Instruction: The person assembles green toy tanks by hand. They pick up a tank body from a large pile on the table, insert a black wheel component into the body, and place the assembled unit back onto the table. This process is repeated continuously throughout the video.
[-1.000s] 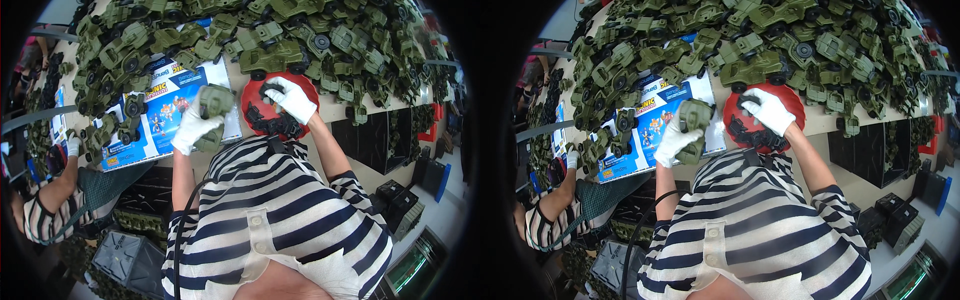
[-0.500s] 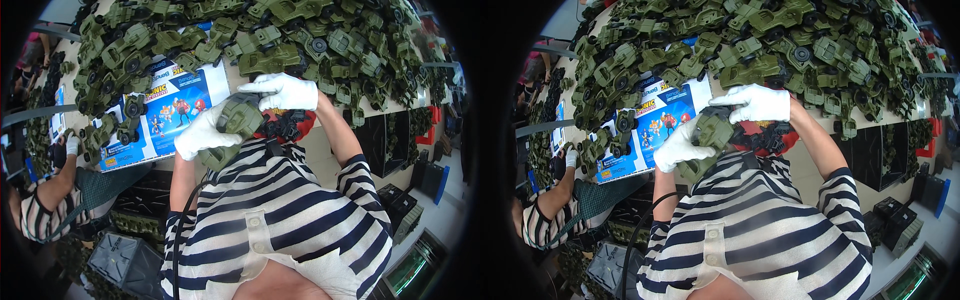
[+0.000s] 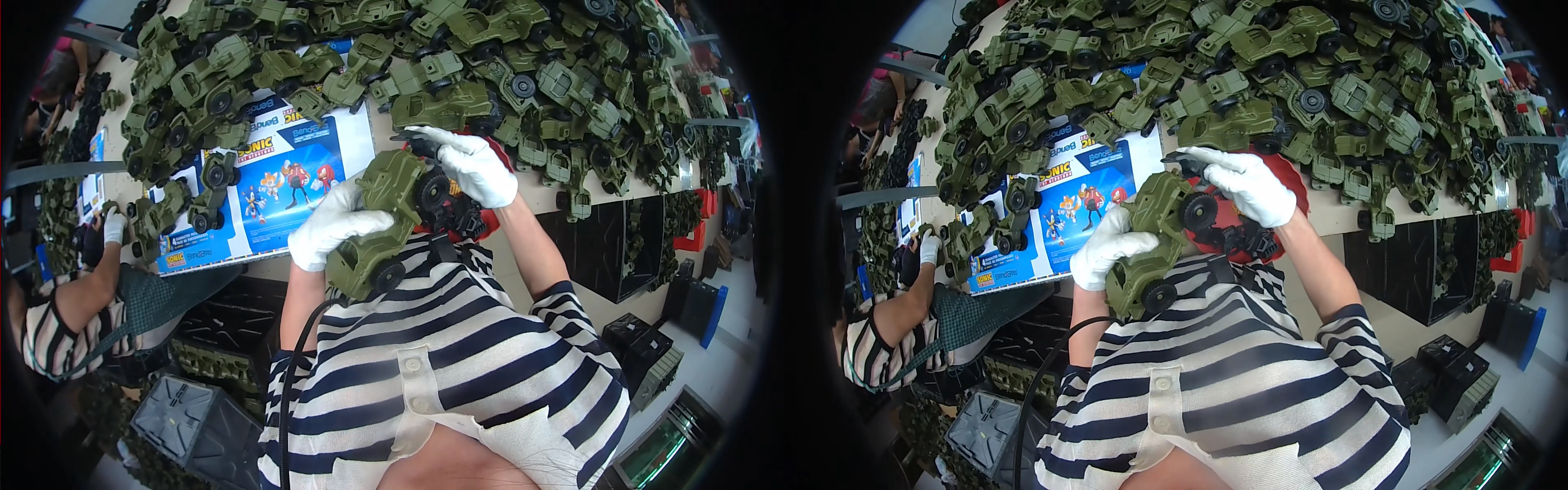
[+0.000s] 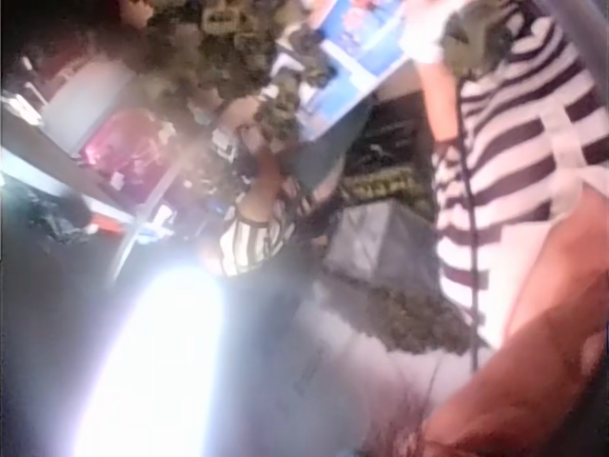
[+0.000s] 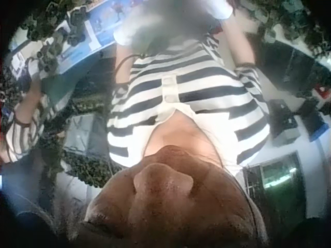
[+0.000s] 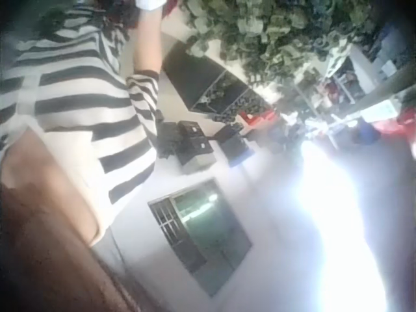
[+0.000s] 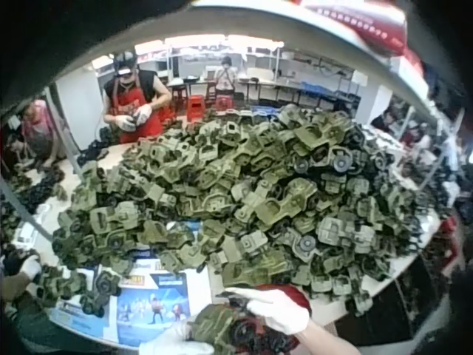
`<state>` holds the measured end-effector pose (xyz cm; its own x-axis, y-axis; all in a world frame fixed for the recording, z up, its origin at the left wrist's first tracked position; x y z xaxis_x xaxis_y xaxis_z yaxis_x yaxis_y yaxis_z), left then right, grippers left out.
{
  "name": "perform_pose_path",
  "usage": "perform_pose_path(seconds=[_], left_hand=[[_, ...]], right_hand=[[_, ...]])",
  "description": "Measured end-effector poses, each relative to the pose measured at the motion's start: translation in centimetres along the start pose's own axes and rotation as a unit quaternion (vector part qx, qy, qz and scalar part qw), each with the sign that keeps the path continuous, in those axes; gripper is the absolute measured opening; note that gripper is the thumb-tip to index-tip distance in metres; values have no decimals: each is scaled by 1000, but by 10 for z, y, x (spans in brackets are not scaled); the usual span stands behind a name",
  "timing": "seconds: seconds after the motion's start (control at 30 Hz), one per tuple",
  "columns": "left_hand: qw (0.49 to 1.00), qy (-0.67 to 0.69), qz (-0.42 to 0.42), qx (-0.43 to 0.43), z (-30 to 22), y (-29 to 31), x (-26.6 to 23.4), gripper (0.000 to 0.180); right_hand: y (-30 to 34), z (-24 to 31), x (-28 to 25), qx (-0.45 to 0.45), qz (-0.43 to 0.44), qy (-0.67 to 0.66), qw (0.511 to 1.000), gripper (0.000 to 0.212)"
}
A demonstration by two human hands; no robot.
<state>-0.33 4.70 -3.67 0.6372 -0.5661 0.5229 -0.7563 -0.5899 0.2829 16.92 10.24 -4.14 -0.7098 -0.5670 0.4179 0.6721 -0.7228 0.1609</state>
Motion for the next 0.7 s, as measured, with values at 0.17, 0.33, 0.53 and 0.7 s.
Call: perform_pose_path(seconds=[0.17, 0.33, 0.53, 0.7], left_hand=[[998, -18, -59, -14, -14, 5, 11, 65], [997, 11, -71, 17, -13, 3, 15, 66], [998, 7, -67, 1, -14, 2, 19, 66], [995, -4, -95, 6, -14, 0, 21, 68]], right_hand=[[1, -19, 7, -57, 2, -89, 994, 57], [3, -24, 7, -80, 6, -128, 988, 49], [5, -28, -1, -83, 25, -123, 989, 47], [2, -15, -1, -93, 48, -60, 993, 48]])
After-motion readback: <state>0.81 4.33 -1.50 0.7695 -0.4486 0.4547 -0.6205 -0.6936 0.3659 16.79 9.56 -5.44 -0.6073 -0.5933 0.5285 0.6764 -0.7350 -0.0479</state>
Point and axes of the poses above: each hand's wrist, its own y-axis away from the middle knuckle, its own x-axis out of the palm, z = x × y, the point moved 9 cm from there along -y, towards the middle knuckle, and after that the axes turned 12 degrees about z, right-handed, at the moved point
